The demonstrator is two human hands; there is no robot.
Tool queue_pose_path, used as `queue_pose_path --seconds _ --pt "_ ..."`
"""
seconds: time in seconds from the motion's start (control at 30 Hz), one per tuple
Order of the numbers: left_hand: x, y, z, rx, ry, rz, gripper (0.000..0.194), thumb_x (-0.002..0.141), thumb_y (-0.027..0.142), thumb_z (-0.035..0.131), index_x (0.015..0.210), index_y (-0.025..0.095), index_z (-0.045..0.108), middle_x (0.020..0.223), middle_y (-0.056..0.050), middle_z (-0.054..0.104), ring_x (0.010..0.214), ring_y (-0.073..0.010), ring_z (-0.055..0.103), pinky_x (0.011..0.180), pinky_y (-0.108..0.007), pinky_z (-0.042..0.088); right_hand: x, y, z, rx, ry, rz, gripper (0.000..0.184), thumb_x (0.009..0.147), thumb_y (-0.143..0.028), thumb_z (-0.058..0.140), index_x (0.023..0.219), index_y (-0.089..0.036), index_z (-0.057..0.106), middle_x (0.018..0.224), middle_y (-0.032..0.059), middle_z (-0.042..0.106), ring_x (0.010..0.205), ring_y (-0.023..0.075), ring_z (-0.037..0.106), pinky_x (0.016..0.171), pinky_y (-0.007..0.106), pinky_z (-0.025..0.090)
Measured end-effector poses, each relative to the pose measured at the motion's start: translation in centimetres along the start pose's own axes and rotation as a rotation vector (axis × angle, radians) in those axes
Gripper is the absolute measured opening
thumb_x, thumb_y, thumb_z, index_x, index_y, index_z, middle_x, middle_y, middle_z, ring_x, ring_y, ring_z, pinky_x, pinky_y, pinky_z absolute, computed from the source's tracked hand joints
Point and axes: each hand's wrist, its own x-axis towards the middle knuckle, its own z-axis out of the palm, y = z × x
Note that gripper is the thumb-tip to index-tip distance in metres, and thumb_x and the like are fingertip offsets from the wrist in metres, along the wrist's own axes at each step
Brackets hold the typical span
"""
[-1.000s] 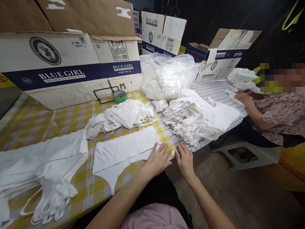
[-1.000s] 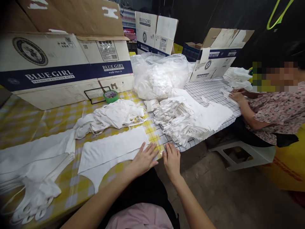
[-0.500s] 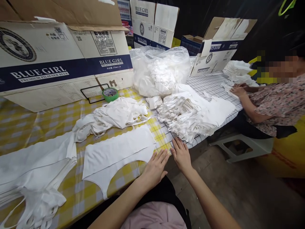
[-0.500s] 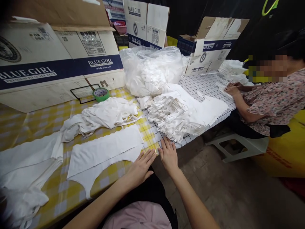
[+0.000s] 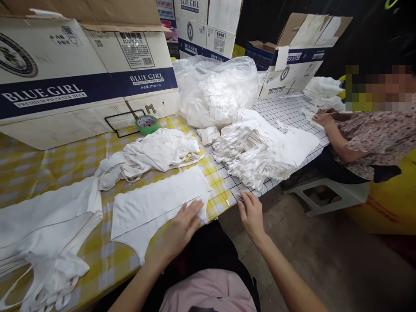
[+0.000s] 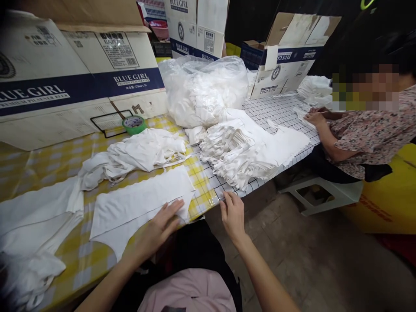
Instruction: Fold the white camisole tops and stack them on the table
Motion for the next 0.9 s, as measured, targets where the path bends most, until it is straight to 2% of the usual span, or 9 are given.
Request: queue_pose_path --seconds 0.1,0.2,0.33,0.43,0.5,0.6,0.67,0.8,0.9 --pt "-0.4 -2.1 -0.7 0.083 0.096 -0.098 0.048 0.091 0.029 0.035 0.139 0.025 0.028 0.142 -0.004 0.038 0.133 -0.0185 0.030 0.110 -0.045 0.023 -2.8 -0.8 1.1 0.217 0.024 0.155 0.028 0.090 -0.030 0.038 0.111 -0.020 0.053 0.102 0.0104 0.057 0.097 0.0232 0.054 0.083 0.037 0.042" --pt "-0.2 -2.9 -0.3 0.168 0.086 -0.125 0.049 0.091 0.030 0.036 0.139 0.025 0.027 0.146 -0.004 0.030 0.135 -0.0213 0.023 0.109 -0.048 0.022 -5.6 -2.3 3.7 0.426 -0.138 0.215 0.023 0.089 -0.030 0.041 0.103 -0.021 0.056 0.099 0.0090 0.057 0.094 0.0215 0.055 0.079 0.033 0.046" --pt "0.3 -2.4 1.0 0.280 0.009 -0.091 0.048 0.090 0.032 0.039 0.137 0.029 0.032 0.149 -0.003 0.023 0.137 -0.0264 0.018 0.108 -0.053 0.019 -7.4 -5.2 6.9 0.679 -0.368 0.146 0.031 0.084 -0.037 0.050 0.111 -0.022 0.054 0.111 0.0074 0.057 0.105 0.0211 0.053 0.088 0.031 0.043" --pt "0.4 -2.0 1.6 0.338 0.018 -0.077 0.048 0.090 0.033 0.038 0.138 0.030 0.031 0.149 -0.002 0.020 0.137 -0.0267 0.017 0.108 -0.054 0.017 -7.5 -6.7 7.1 0.809 -0.478 0.142 0.024 0.088 -0.039 0.045 0.092 -0.021 0.059 0.099 0.0046 0.061 0.096 0.0194 0.057 0.086 0.030 0.043" --pt "0.3 -2.0 1.6 0.354 0.027 -0.070 0.048 0.090 0.034 0.037 0.138 0.030 0.031 0.149 -0.002 0.020 0.137 -0.0261 0.017 0.108 -0.053 0.017 -7.5 -6.8 6.5 0.852 -0.504 0.196 0.028 0.090 -0.040 0.040 0.080 -0.020 0.057 0.086 0.0026 0.062 0.085 0.0181 0.058 0.079 0.028 0.044" --pt "0.2 -2.0 1.6 0.351 0.045 -0.068 0.048 0.090 0.034 0.038 0.137 0.030 0.032 0.149 -0.002 0.021 0.137 -0.0260 0.017 0.109 -0.051 0.017 -7.5 -6.0 5.2 0.810 -0.488 0.240 0.027 0.090 -0.040 0.041 0.076 -0.020 0.053 0.073 -0.0002 0.059 0.073 0.0164 0.056 0.069 0.026 0.042" --pt "0.2 -2.0 1.5 0.327 0.047 -0.071 0.048 0.090 0.033 0.039 0.137 0.030 0.033 0.149 -0.003 0.021 0.137 -0.0257 0.017 0.110 -0.050 0.016 -7.7 -5.2 4.4 0.673 -0.458 0.211 0.026 0.090 -0.039 0.041 0.075 -0.020 0.052 0.069 -0.0009 0.057 0.069 0.0159 0.054 0.067 0.026 0.040" --pt "-0.5 -2.2 1.2 0.236 0.003 -0.082 0.049 0.090 0.030 0.038 0.138 0.026 0.031 0.149 -0.005 0.022 0.137 -0.0230 0.019 0.109 -0.049 0.019 -8.4 -3.7 3.4 0.357 -0.359 0.103 0.027 0.092 -0.033 0.038 0.076 -0.021 0.056 0.071 0.0016 0.058 0.071 0.0171 0.053 0.073 0.030 0.037" --pt "-1.6 -2.0 1.0 0.223 0.028 -0.106 0.048 0.090 0.026 0.036 0.138 0.022 0.031 0.148 -0.007 0.024 0.136 -0.0213 0.020 0.110 -0.048 0.020 -9.0 -2.6 2.2 0.272 -0.320 0.038 0.026 0.092 -0.031 0.038 0.085 -0.020 0.061 0.076 0.0039 0.062 0.072 0.0174 0.054 0.078 0.033 0.035"
